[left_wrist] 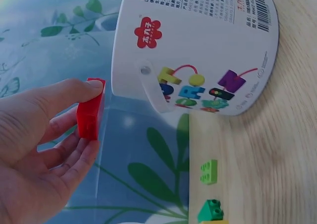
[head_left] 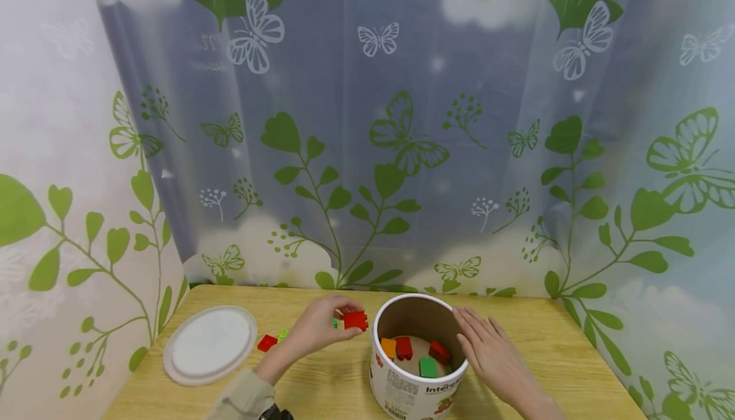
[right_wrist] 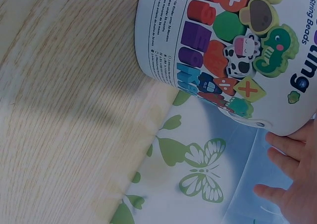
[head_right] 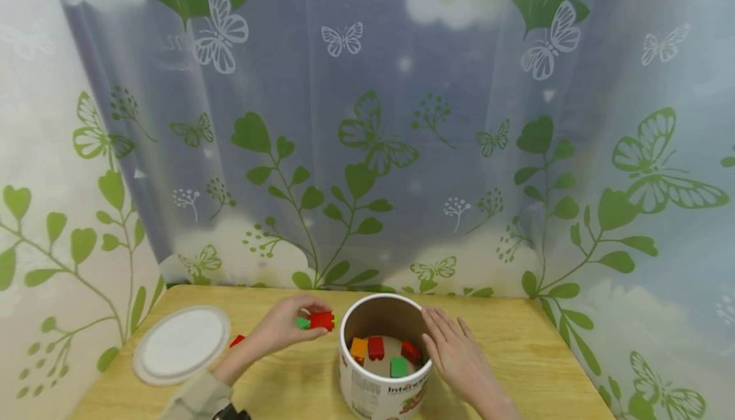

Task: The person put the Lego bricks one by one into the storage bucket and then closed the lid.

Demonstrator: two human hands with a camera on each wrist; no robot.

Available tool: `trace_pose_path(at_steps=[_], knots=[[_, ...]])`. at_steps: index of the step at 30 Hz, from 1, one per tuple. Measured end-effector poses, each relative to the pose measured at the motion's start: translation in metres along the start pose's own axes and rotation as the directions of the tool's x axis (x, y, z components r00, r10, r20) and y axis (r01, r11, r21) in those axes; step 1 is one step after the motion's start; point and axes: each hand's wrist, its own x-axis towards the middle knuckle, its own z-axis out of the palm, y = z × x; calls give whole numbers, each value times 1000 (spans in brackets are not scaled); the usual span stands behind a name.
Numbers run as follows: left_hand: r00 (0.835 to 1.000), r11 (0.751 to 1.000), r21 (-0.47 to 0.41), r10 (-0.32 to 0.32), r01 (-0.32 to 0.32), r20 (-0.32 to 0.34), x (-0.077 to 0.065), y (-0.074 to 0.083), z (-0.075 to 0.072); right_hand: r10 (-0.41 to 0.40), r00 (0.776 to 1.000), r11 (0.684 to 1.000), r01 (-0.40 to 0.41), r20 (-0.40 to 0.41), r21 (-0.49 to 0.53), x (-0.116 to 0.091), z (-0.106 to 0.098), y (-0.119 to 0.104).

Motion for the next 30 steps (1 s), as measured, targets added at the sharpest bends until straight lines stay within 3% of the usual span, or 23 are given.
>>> trace_pose_path(at_steps=[10,30], knots=[[998,998,25,63,-63,-2,18,17,10,-12,1000,1000,12,-24,-7,0,0,2],[997,999,17,28,-29,70,53,44,47,-34,999,999,34,-30,-4,1,-2,0]])
